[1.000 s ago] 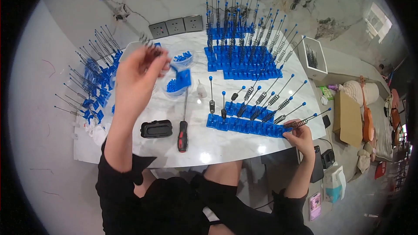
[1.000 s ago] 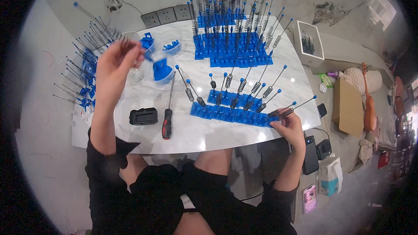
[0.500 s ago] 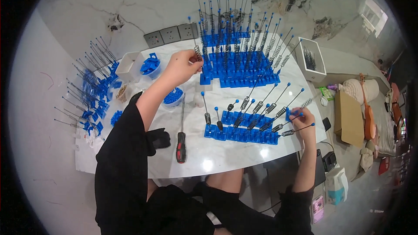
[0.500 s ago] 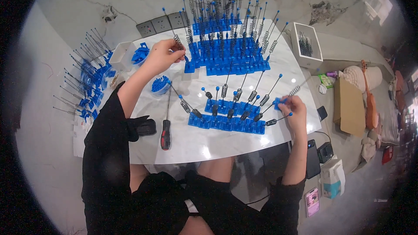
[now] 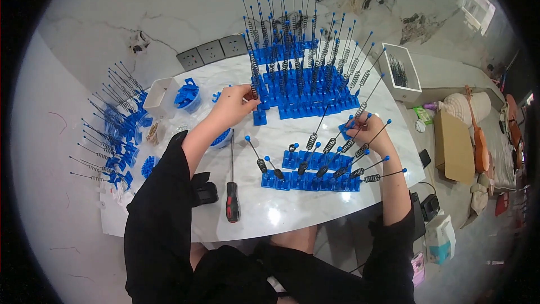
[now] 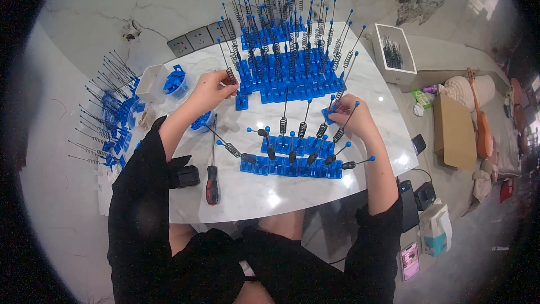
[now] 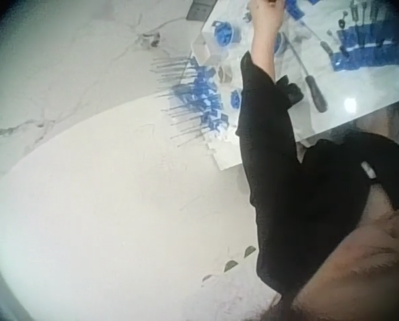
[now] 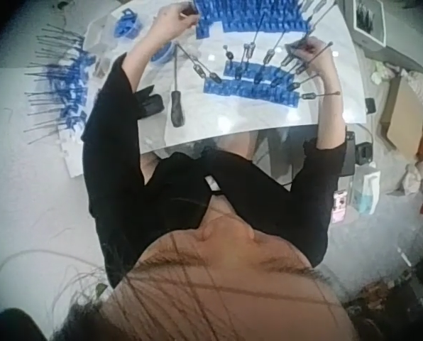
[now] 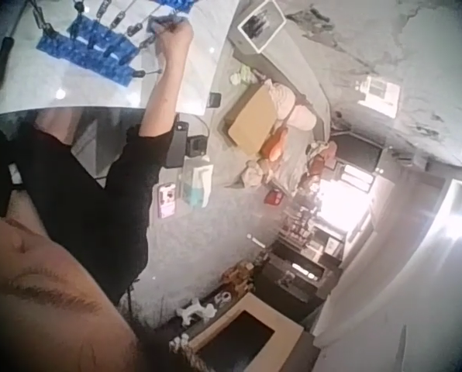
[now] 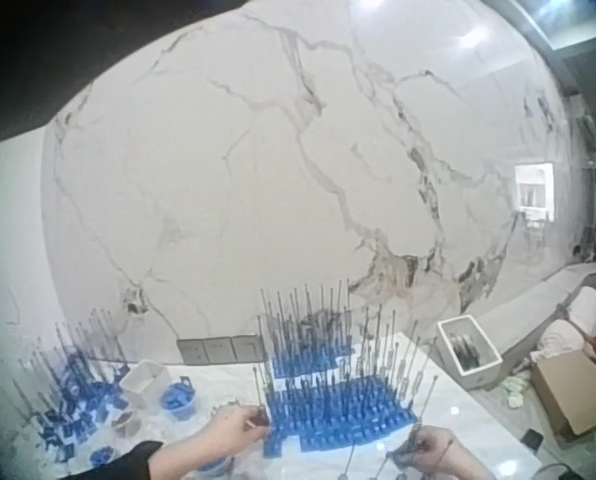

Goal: The person assembles spring antenna units by hand, mounting spring antenna rods onto plastic bases and organizing the assembled parts across the table.

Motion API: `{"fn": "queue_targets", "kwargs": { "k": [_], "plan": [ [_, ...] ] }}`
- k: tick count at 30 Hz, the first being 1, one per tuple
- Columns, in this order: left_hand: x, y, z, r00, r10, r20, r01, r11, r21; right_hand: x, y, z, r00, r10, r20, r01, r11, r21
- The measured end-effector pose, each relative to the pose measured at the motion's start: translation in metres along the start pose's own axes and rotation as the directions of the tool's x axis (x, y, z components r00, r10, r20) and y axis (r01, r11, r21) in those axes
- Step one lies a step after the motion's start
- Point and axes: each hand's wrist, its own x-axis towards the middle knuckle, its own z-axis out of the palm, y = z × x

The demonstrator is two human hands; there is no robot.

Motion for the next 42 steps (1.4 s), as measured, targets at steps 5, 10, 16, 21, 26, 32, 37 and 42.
{"fn": "queue_targets", "kwargs": {
  "k": [5,10,16,21,26,32,37,42],
  "plan": [
    [0.003,-0.007,0.006,0.999,-0.025,-0.038,0.024,0.999,-0.047,0.012,-0.009,0.013,0.99,-0.081,0.114,0.092,0.991,-0.1],
    [0.009,0.001,0.016,1.0,-0.023,-0.002,0.023,0.998,-0.066,0.017,-0.017,0.023,0.966,-0.199,0.164,0.207,0.978,-0.035],
    [0.017,0.008,0.023,0.999,0.03,0.031,-0.027,0.996,-0.085,0.008,-0.014,0.025,0.98,-0.12,0.162,0.103,0.988,0.113],
    [0.022,0.013,0.023,0.999,0.016,0.051,-0.014,0.999,-0.038,0.004,0.006,0.015,0.992,-0.083,0.096,0.067,0.985,0.158],
    [0.017,0.011,0.025,1.0,-0.001,0.013,0.003,0.997,-0.08,0.002,0.01,-0.007,0.999,-0.04,-0.013,0.04,0.999,-0.001],
    [0.012,-0.003,0.022,0.999,0.054,0.008,-0.054,0.998,-0.018,0.003,0.016,-0.01,0.988,-0.12,-0.102,0.107,0.987,-0.122],
    [0.009,-0.008,0.02,0.993,-0.077,0.086,0.071,0.995,0.07,0.006,0.006,-0.01,0.999,-0.034,-0.03,0.029,0.989,-0.144],
    [0.008,-0.013,0.022,0.964,-0.262,0.055,0.243,0.942,0.229,0.006,0.008,-0.009,0.997,-0.08,0.01,0.081,0.981,-0.179]
  ]
}}
